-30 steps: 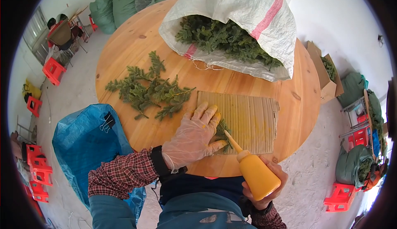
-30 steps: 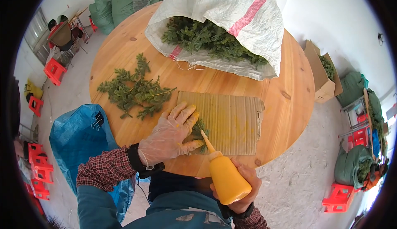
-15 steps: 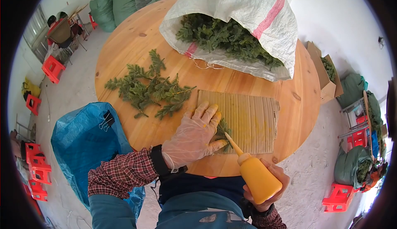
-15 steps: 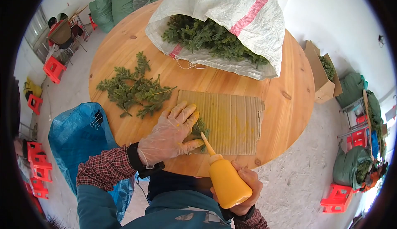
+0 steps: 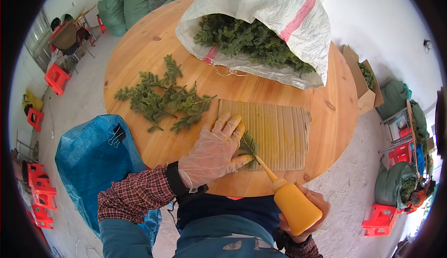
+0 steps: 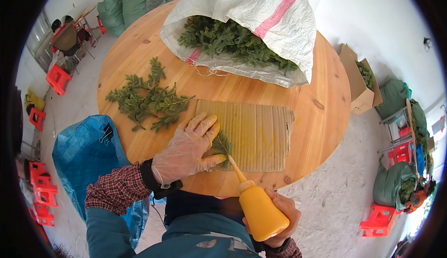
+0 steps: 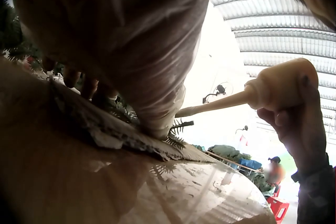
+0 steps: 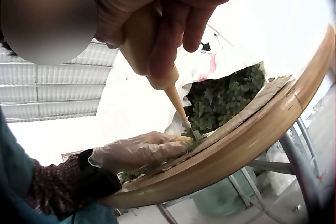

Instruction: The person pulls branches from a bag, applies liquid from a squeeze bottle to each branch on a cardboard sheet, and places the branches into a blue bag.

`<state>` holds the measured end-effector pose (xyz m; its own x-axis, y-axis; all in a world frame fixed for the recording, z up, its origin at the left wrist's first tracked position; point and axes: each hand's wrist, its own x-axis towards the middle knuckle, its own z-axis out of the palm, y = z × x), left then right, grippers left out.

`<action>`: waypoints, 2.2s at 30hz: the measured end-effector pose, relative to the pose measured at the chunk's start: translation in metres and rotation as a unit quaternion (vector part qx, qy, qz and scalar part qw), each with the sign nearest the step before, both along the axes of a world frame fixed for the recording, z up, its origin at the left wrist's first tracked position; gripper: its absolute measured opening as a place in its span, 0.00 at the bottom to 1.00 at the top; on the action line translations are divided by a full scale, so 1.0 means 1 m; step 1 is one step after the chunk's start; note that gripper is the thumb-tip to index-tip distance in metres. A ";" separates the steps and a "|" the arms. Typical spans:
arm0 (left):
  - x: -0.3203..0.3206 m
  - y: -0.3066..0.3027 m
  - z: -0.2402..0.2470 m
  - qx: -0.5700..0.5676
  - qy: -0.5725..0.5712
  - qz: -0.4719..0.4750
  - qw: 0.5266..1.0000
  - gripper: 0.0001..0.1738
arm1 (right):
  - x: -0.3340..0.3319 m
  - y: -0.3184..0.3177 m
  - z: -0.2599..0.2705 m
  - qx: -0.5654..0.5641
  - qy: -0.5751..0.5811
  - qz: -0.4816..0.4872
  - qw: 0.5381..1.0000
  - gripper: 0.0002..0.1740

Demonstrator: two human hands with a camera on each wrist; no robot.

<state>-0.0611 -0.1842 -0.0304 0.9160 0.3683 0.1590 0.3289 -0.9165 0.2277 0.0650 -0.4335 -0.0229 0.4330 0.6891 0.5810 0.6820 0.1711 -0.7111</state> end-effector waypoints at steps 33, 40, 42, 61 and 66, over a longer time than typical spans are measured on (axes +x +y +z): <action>0.000 -0.001 0.000 0.009 0.008 0.004 1.000 0.43 | 0.000 -0.014 0.002 -0.002 0.004 -0.016 1.000 0.46; 0.001 -0.002 0.000 0.008 0.010 0.009 1.000 0.43 | -0.001 -0.017 -0.001 0.015 0.009 -0.078 0.997 0.44; 0.001 -0.002 0.001 0.011 0.016 0.014 1.000 0.42 | 0.000 -0.020 -0.001 0.009 0.000 -0.092 0.996 0.45; -0.062 0.086 0.082 0.183 -0.059 0.195 0.962 0.13 | 0.094 0.022 -0.031 0.294 0.567 0.037 0.768 0.26; -0.049 0.134 0.087 0.286 -0.072 0.230 0.927 0.15 | 0.114 0.042 -0.043 0.296 0.624 0.070 0.720 0.25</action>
